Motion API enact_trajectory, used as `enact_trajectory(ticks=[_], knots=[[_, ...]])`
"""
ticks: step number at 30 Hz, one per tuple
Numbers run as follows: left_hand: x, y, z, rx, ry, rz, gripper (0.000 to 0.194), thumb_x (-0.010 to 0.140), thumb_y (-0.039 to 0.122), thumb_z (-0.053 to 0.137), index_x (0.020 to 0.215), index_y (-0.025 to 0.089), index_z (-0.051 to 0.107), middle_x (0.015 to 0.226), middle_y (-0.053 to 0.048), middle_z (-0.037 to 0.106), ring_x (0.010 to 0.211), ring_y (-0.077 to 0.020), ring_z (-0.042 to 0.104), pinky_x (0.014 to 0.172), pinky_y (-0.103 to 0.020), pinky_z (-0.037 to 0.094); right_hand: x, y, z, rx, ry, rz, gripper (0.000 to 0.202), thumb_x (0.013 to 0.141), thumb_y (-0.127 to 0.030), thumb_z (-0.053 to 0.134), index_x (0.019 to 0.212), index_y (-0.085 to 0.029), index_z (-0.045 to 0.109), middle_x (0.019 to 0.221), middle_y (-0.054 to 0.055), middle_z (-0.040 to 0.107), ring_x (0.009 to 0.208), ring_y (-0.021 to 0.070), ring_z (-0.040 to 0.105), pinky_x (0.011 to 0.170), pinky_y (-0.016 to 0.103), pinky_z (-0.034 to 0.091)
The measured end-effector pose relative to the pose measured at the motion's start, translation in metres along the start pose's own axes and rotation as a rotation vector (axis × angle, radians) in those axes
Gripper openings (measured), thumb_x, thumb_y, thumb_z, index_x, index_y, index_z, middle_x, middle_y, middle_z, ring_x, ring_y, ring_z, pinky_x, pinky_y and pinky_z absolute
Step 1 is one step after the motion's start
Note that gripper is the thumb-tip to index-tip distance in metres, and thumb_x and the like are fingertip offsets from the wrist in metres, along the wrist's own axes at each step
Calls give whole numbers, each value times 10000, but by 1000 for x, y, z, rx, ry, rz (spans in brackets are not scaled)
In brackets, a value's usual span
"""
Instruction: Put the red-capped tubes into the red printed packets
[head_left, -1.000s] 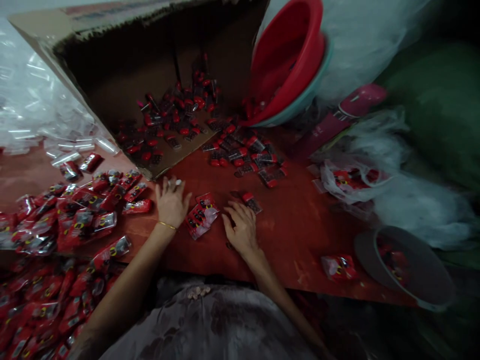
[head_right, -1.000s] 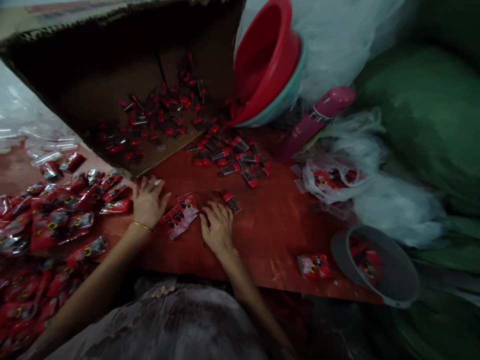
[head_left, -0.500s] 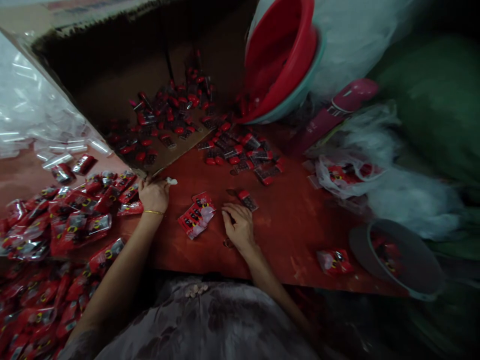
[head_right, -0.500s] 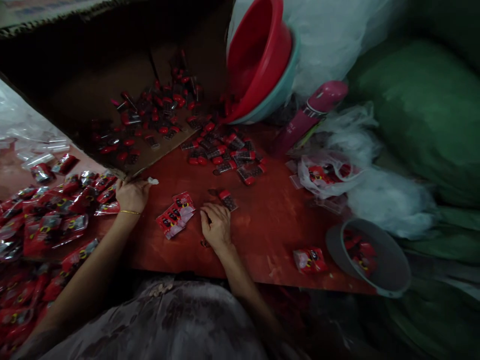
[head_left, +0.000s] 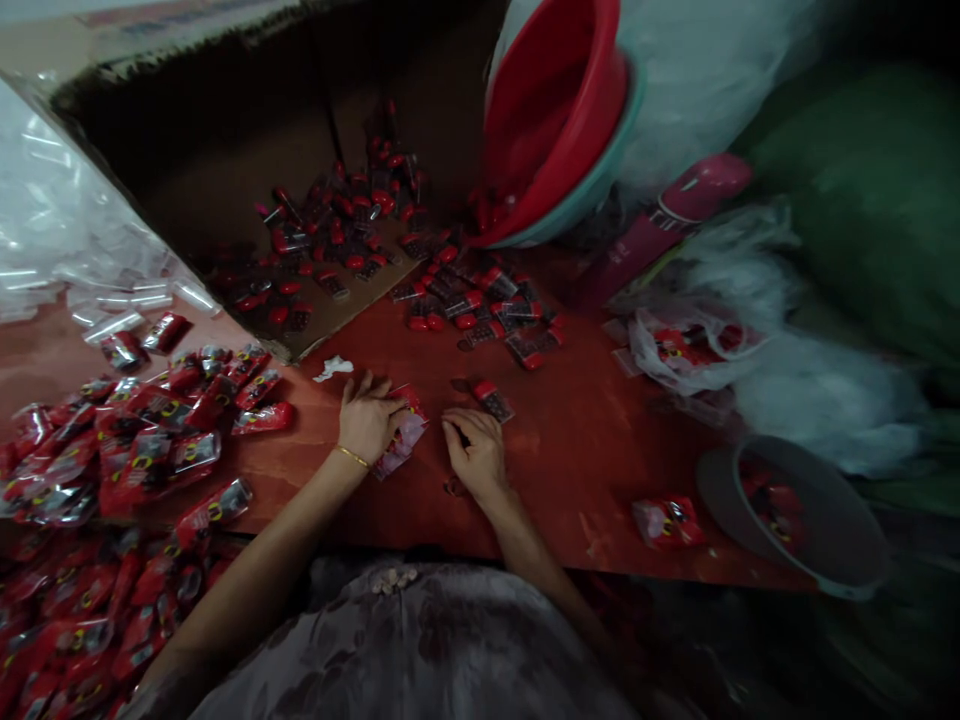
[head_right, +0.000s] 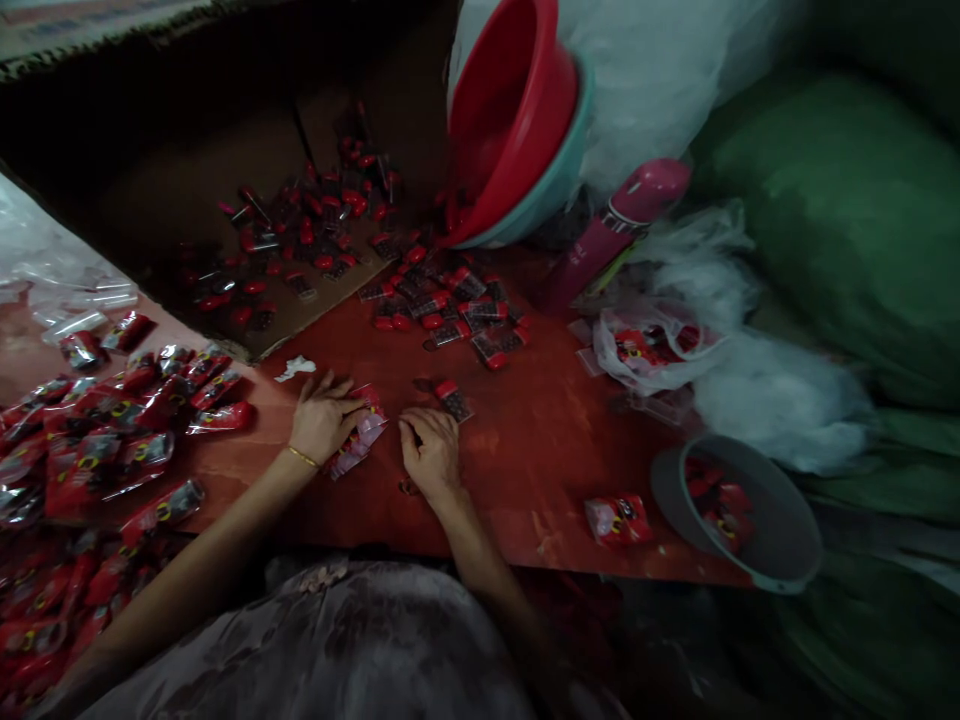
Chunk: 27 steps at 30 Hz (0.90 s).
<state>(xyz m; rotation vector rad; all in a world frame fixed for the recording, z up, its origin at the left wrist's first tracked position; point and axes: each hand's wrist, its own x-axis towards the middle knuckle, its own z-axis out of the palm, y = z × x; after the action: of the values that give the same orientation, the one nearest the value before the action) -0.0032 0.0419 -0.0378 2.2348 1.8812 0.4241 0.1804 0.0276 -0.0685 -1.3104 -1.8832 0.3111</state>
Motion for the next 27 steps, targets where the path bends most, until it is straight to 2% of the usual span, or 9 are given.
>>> enact_trajectory(ticks=[7,10,15,17,19,21,23,25,27], knots=[[-3,0,1,-60,86,33,189,808,315,561,875,274,733,1116,-57,670,1205,-316,474,1030,-546,268,-1,-1,0,3,12,-7,181,855,-228,493,854,-201,672,884,46,718,859,188,630,820,353,422],[-7,5,-5,-113,188,27,199,815,324,550,885,278,730,1127,-63,664,1199,-299,487,1027,-533,281,-1,-8,-4,59,9,52,202,859,-274,488,897,-193,669,909,65,712,889,205,626,842,367,425],[-15,18,-18,-200,340,58,205,815,311,548,929,282,716,1193,-60,629,1221,-277,470,1052,-513,245,9,-29,-6,417,-133,298,322,836,-397,517,1058,-185,613,987,68,688,876,192,631,769,304,477],[-17,24,-20,-274,362,51,197,798,294,570,932,271,712,1213,-61,617,1240,-274,450,1071,-507,213,13,-36,-3,552,-156,351,299,839,-398,507,1004,-183,631,926,47,693,816,173,628,733,276,477],[-18,29,-19,-425,380,-44,266,764,326,616,1005,239,688,1215,-85,614,1213,-272,476,1057,-477,259,16,-41,0,602,-120,386,275,845,-388,491,899,-173,654,822,27,685,753,160,607,702,262,464],[-18,33,-16,-682,328,-197,385,733,376,645,1072,194,658,1120,-106,661,1065,-254,581,944,-401,406,17,-43,3,606,-68,427,283,849,-382,475,805,-166,652,727,10,654,698,146,575,663,248,446],[-17,36,-12,-987,204,-328,400,712,415,651,1013,153,682,915,-90,713,810,-203,645,724,-298,492,16,-44,5,602,-37,449,288,846,-382,473,749,-162,631,668,-3,614,647,131,540,622,233,425],[-17,39,-9,-1228,119,-415,353,673,431,675,849,128,719,704,-48,695,594,-140,599,550,-229,455,14,-43,5,589,-23,430,289,841,-380,473,701,-162,602,616,-16,569,592,115,496,580,220,397],[-16,42,-6,-1346,114,-495,326,598,418,734,712,113,717,570,-12,641,477,-91,516,459,-196,390,12,-43,5,563,-12,397,299,844,-379,463,659,-167,566,574,-29,519,550,102,452,545,213,367]])
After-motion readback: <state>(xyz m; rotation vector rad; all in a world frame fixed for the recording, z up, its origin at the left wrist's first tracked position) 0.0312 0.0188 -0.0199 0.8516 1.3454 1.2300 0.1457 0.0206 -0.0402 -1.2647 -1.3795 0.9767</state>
